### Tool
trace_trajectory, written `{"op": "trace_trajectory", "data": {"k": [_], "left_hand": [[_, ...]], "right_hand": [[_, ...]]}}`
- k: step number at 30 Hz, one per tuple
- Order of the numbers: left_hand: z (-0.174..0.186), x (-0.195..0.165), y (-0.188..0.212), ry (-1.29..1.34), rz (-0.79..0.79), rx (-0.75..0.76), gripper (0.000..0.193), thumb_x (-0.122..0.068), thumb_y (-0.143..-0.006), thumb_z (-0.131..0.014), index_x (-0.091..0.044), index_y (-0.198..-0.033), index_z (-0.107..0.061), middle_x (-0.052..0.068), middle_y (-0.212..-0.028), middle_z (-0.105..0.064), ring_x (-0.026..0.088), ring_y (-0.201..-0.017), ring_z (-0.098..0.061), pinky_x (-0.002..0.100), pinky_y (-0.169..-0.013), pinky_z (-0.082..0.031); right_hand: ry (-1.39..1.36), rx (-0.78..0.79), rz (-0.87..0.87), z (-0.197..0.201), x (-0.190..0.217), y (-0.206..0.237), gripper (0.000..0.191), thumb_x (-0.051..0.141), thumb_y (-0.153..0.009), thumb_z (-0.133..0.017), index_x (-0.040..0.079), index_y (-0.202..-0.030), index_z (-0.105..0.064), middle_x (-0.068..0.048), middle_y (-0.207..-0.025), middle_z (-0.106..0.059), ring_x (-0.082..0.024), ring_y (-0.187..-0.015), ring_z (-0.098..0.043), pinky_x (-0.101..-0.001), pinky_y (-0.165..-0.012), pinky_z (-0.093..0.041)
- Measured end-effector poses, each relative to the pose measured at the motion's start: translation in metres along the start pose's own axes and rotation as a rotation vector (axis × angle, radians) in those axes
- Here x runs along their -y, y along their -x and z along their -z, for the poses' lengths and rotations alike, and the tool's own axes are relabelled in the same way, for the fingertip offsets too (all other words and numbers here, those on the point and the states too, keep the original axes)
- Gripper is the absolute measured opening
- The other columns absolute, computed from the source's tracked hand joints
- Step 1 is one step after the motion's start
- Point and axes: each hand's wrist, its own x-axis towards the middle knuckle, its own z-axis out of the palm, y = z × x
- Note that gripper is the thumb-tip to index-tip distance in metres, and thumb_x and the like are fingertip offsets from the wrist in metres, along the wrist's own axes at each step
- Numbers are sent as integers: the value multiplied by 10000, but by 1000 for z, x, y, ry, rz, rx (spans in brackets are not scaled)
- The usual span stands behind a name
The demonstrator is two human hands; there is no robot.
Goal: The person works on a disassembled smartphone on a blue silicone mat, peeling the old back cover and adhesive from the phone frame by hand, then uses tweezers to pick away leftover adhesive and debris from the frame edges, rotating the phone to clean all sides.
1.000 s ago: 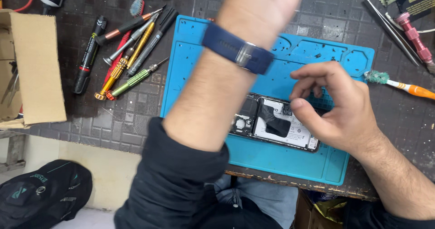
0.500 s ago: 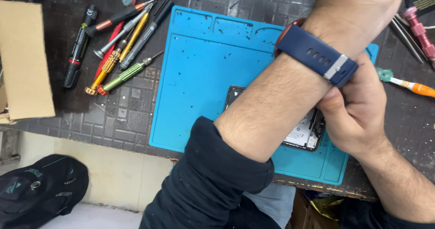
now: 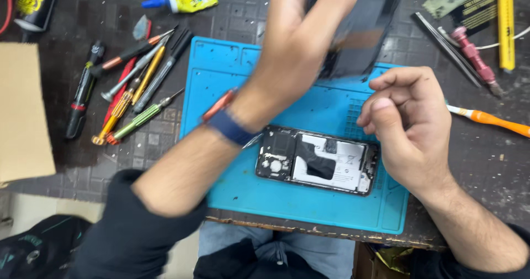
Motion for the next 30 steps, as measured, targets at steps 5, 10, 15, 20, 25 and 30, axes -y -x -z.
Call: {"op": "trace_trajectory", "data": {"k": [5, 10, 15, 20, 25, 30], "left_hand": [[41, -25, 37, -46, 304, 466, 217, -145, -1026, -589, -30, -1189, -505, -71, -1032, -549, 8, -984, -518, 202, -868, -480], [33, -15, 55, -28, 523, 516, 208, -163, -1026, -663, -33, -1072, -507, -67, -868, -545, 6, -797, -512, 199, -645, -447], [42, -16, 62, -273, 467, 572, 175, -190, -1003, -680, -46, -995, -581, -39, -736, -602, 4, -673, -567, 203, -545, -500], [39, -13, 61, -371, 417, 527, 187, -183, -965, -702, -32, -868, -652, -8, -691, -679, 29, -602, -617, 218, -502, -503], [41, -15, 62, -427, 295, 495, 162, -133, -924, -713, -15, -815, -702, 21, -682, -661, 56, -566, -614, 226, -495, -495], [43, -14, 64, -430, 280, 450, 157, -118, -890, -716, -7, -783, -689, 27, -674, -662, 59, -565, -621, 235, -492, -488]], "right_hand": [[-129, -74, 8, 12, -4, -2, 254, 251, -1122, -459, 27, -1242, -481, -36, -895, -639, -44, -730, -568, -170, -642, -450], [-91, -14, -28, 20, -9, 0, 267, 226, -1107, -530, 11, -1255, -471, -22, -915, -615, -47, -722, -566, -194, -624, -490], [-216, 16, -248, 24, -13, -6, 210, 121, -1021, -493, -4, -1183, -538, -12, -801, -639, -7, -567, -525, -155, -493, -428], [-98, 59, -368, 26, -14, -9, 240, 74, -947, -476, 2, -1147, -589, 3, -734, -637, 8, -491, -503, -148, -418, -411], [-72, 134, -312, 26, -15, -7, 234, 70, -937, -481, -4, -1120, -606, 4, -768, -658, 9, -498, -515, -147, -421, -420], [-129, 171, -346, 25, -18, -5, 228, 83, -937, -504, -9, -1124, -597, 7, -731, -639, -5, -510, -530, -160, -445, -440]]}}
